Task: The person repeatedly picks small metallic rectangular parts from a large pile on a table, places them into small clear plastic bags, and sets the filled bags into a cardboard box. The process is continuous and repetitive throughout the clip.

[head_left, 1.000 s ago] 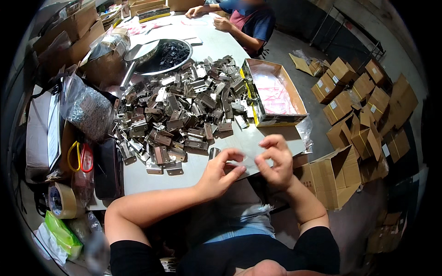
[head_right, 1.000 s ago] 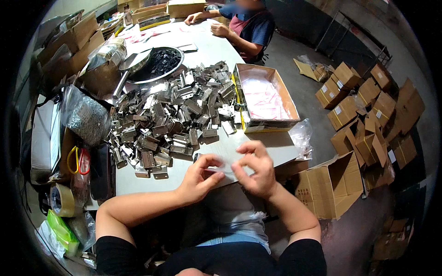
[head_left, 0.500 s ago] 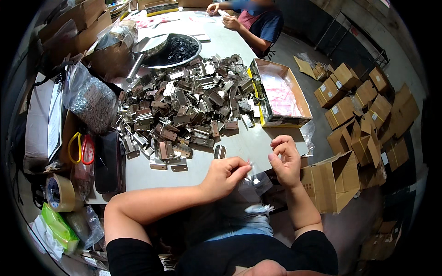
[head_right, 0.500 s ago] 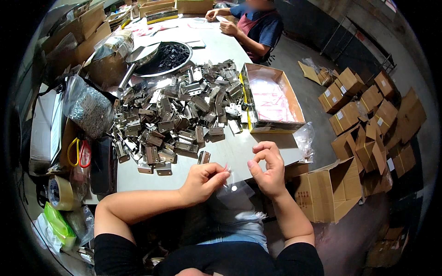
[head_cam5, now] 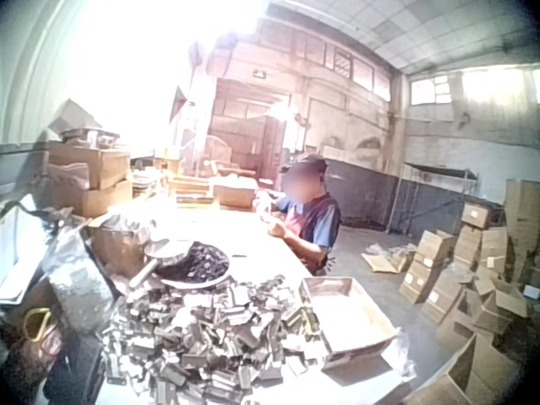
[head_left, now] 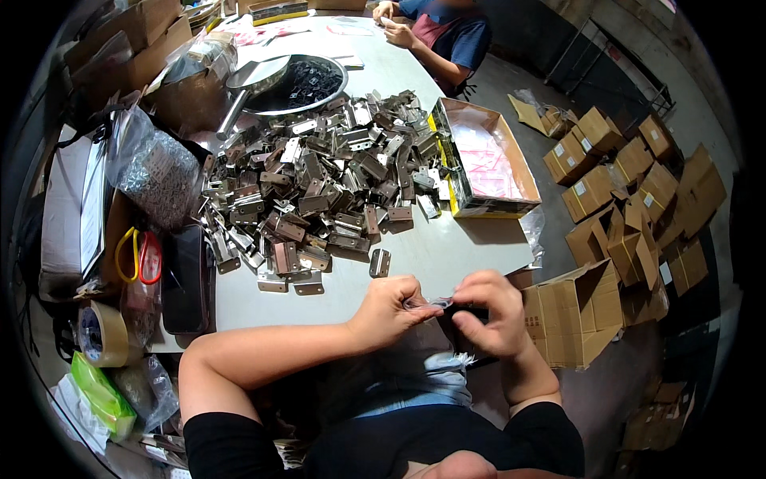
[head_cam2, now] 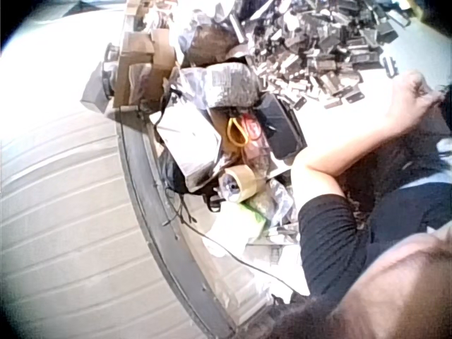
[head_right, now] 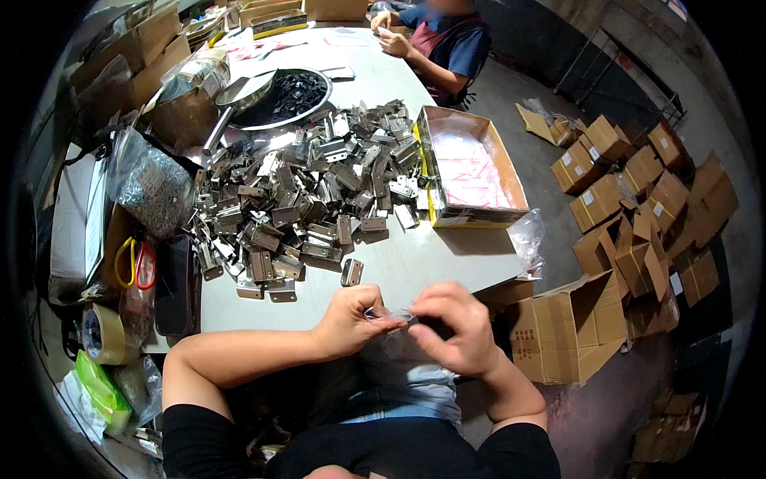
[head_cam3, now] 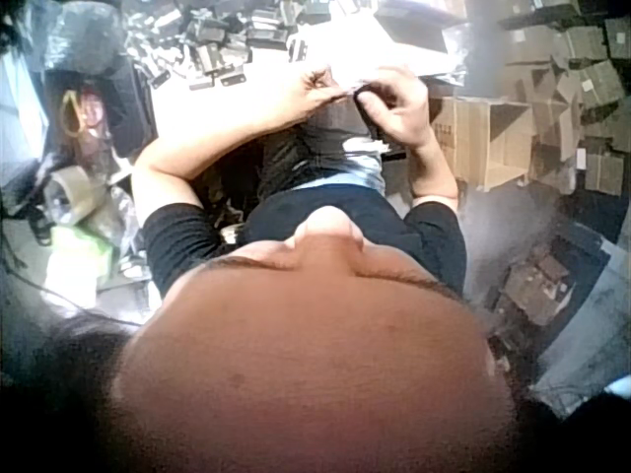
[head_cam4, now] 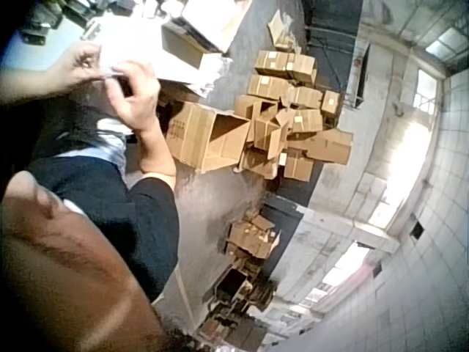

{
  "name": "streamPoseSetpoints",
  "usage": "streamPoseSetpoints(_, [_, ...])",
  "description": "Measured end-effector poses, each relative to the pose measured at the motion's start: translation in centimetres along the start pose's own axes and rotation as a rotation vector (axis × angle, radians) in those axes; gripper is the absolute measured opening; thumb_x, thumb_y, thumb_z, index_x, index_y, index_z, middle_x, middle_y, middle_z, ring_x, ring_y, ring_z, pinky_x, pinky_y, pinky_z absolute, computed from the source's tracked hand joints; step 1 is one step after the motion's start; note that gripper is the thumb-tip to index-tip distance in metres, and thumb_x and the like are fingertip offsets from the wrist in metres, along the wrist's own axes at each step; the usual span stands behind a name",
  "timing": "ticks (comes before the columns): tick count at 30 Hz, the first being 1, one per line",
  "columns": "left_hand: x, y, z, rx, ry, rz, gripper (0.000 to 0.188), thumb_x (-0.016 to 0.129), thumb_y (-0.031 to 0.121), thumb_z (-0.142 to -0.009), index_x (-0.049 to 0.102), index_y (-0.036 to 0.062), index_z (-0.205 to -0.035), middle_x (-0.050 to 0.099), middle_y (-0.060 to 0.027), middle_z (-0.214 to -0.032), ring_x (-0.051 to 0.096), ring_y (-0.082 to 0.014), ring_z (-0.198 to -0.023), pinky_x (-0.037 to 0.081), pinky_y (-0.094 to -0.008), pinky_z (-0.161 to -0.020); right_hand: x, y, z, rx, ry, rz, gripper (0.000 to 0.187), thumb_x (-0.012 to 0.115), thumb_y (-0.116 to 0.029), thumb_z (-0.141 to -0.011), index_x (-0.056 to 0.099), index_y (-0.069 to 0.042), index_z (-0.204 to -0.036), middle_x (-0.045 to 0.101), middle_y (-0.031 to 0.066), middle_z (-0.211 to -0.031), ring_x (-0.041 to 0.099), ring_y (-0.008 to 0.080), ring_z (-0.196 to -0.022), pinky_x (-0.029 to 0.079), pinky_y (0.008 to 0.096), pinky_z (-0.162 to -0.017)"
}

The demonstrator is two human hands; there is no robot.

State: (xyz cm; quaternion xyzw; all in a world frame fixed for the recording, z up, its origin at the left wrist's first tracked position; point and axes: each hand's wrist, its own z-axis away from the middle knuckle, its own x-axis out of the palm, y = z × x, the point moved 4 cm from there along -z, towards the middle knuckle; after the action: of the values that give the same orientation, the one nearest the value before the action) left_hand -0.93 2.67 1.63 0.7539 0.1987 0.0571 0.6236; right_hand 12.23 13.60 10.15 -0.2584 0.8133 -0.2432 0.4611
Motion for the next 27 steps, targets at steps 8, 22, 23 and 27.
streamPoseSetpoints(8, [0.5,0.6,0.5,0.316,0.039,-0.186,0.035,0.077,0.007,-0.069,0.061,0.0028,-0.100,0.063,-0.0128,-0.089,0.063,-0.0308,-0.080,0.051,-0.0384,-0.068,1.9,-1.6,0.0,0.089,-0.464,0.284,0.039,0.075,-0.037,-0.077,0.069,-0.011,-0.106,0.062,0.0104,-0.100,0.061,0.0305,-0.093,0.051,0.0378,-0.082])
streamPoseSetpoints(22, [3.6,0.0,1.4,0.069,-0.544,0.208,0.038,0.079,0.017,-0.077,0.057,0.0031,-0.105,0.064,-0.0040,-0.085,0.061,-0.0130,-0.079,0.050,-0.0269,-0.073,4.5,10.5,-7.2,0.142,0.182,0.651,0.021,0.065,-0.013,-0.084,0.062,0.004,-0.097,0.064,0.0176,-0.087,0.063,0.0332,-0.081,0.050,0.0412,-0.074])
streamPoseSetpoints(23, [3.6,0.0,1.3,0.074,-0.552,0.202,0.038,0.079,0.018,-0.077,0.057,0.0028,-0.105,0.064,-0.0043,-0.085,0.061,-0.0135,-0.079,0.050,-0.0271,-0.073,4.9,11.0,-7.1,0.142,0.175,0.681,0.021,0.065,-0.012,-0.084,0.062,0.003,-0.097,0.064,0.0181,-0.089,0.062,0.0349,-0.083,0.049,0.0429,-0.076])
streamPoseSetpoints(27, [3.6,-0.2,1.3,0.069,-0.555,0.190,0.038,0.078,0.018,-0.077,0.057,0.0019,-0.105,0.063,-0.0051,-0.084,0.062,-0.0146,-0.077,0.050,-0.0277,-0.072,5.9,11.0,-6.3,0.158,0.172,0.672,0.017,0.064,-0.009,-0.083,0.060,0.002,-0.095,0.064,0.0189,-0.091,0.061,0.0378,-0.086,0.048,0.0461,-0.079])
